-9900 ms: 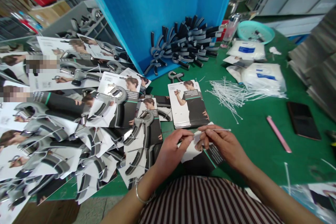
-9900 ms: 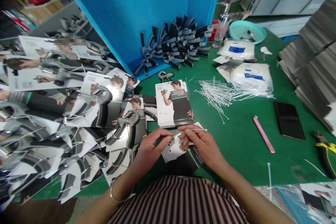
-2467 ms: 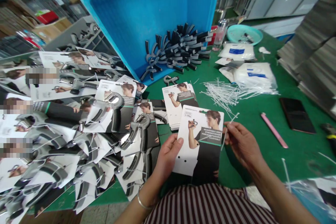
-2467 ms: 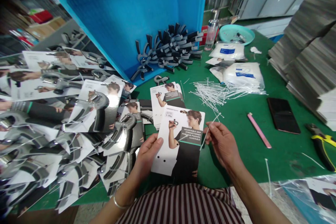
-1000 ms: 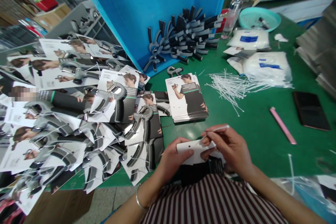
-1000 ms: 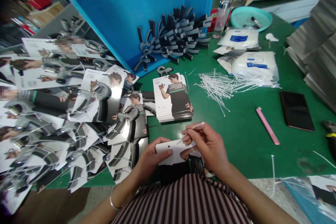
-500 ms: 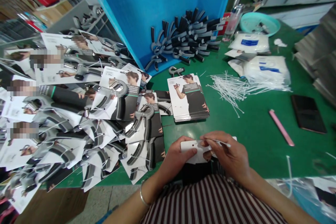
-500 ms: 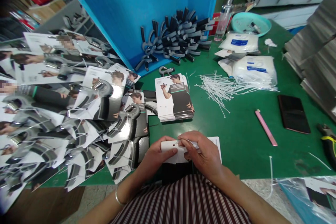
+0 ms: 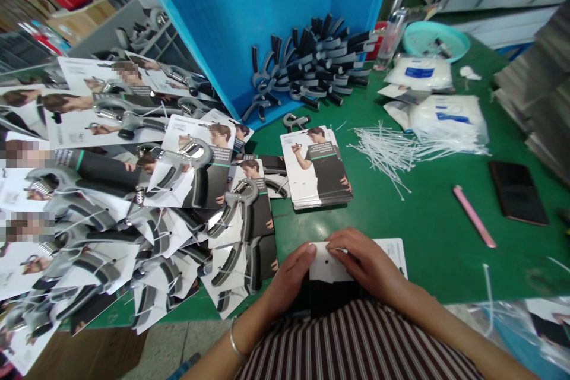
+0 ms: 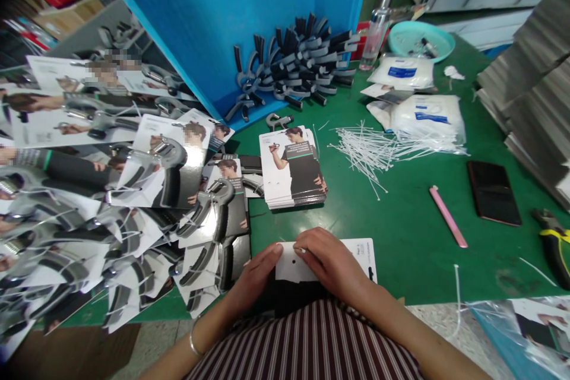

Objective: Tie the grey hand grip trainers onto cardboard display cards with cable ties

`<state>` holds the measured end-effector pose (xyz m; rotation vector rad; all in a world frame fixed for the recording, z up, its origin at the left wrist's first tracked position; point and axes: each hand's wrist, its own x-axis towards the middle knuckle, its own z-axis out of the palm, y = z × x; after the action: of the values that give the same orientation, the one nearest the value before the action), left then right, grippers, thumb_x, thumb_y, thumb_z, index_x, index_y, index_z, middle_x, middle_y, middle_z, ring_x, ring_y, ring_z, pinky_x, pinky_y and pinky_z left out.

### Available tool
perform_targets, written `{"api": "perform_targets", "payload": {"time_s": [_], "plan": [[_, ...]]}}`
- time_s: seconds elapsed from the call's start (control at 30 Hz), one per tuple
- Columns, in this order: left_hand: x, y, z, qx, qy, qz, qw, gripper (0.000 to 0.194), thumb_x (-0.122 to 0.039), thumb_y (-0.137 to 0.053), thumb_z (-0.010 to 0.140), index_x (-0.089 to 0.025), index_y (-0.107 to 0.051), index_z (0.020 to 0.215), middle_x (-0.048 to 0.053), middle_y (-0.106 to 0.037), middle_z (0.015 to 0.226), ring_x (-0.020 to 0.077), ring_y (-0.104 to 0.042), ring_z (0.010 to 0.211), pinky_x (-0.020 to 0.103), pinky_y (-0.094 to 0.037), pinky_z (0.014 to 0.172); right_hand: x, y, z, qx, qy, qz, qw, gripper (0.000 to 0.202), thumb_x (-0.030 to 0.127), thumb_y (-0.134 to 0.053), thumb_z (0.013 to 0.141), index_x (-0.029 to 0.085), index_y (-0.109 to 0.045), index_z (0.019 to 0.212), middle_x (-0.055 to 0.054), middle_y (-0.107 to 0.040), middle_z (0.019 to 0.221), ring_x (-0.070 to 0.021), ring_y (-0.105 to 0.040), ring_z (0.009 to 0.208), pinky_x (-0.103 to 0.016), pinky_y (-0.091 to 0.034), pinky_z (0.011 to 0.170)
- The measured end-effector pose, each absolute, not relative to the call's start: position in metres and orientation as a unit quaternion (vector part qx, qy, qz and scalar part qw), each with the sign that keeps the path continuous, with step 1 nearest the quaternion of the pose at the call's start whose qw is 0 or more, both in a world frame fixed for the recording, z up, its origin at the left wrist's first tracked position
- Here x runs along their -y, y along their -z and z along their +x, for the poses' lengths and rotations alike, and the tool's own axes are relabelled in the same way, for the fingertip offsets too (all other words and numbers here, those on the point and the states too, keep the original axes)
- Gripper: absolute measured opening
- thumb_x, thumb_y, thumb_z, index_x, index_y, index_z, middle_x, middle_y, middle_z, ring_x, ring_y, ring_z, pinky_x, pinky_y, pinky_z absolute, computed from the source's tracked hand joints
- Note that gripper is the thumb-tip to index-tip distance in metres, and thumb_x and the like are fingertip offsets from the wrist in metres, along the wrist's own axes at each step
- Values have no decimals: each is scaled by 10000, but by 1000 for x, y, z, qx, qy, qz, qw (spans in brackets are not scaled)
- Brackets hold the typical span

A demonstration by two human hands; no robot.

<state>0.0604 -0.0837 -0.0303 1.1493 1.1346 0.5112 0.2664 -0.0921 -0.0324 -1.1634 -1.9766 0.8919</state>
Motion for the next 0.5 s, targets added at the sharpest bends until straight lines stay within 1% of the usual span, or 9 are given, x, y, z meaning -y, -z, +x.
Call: {"api": "perform_targets", "payload": {"time_s": [0.1, 0.13, 0.23, 0.3, 0.43, 0.5], "plan": [[89, 40, 56, -506, -249, 478, 674, 484, -522, -380, 964, -149, -690, 957, 61, -676, 909, 202, -575, 862, 303, -466, 786, 95, 36, 267, 748, -334, -455, 349, 149, 205, -486, 979, 228, -618, 1044, -85, -677, 1031, -224, -610, 992, -388, -508, 875], [90, 43, 57, -499, -255, 471, 681, 476, -515, -391, 961, -149, -694, 974, 67, -685, 923, 209, -586, 877, 310, -472, 795, 96, 37, 267, 746, -333, -457, 352, 150, 202, -484, 979, 228, -617, 1043, -85, -677, 1032, -223, -611, 991, -385, -507, 873], [91, 51, 63, -466, -265, 461, 707, 337, -446, -564, 889, -166, -687, 1030, 56, -703, 950, 215, -610, 913, 309, -482, 813, 98, 36, 267, 742, -332, -460, 358, 143, 200, -487, 978, 227, -616, 1032, -82, -679, 1028, -218, -613, 982, -374, -507, 864], [92, 56, 67, -446, -273, 463, 715, 293, -375, -649, 836, -175, -669, 1049, 39, -705, 940, 205, -623, 899, 297, -483, 809, 99, 34, 267, 741, -329, -461, 361, 138, 196, -490, 976, 226, -614, 1030, -79, -677, 1024, -215, -612, 983, -370, -504, 863], [92, 62, 71, -438, -298, 476, 702, 232, -314, -626, 857, -176, -610, 1043, 26, -705, 892, 176, -644, 816, 260, -477, 720, 103, 33, 271, 740, -322, -464, 365, 129, 186, -494, 974, 226, -607, 1024, -79, -670, 1025, -208, -613, 986, -364, -503, 864], [93, 65, 69, -438, -296, 487, 695, 202, -303, -607, 871, -180, -591, 1030, 26, -709, 887, 175, -654, 810, 259, -482, 719, 105, 34, 274, 736, -319, -471, 367, 126, 186, -499, 972, 230, -606, 1024, -80, -670, 1035, -206, -619, 987, -360, -506, 865]]}}
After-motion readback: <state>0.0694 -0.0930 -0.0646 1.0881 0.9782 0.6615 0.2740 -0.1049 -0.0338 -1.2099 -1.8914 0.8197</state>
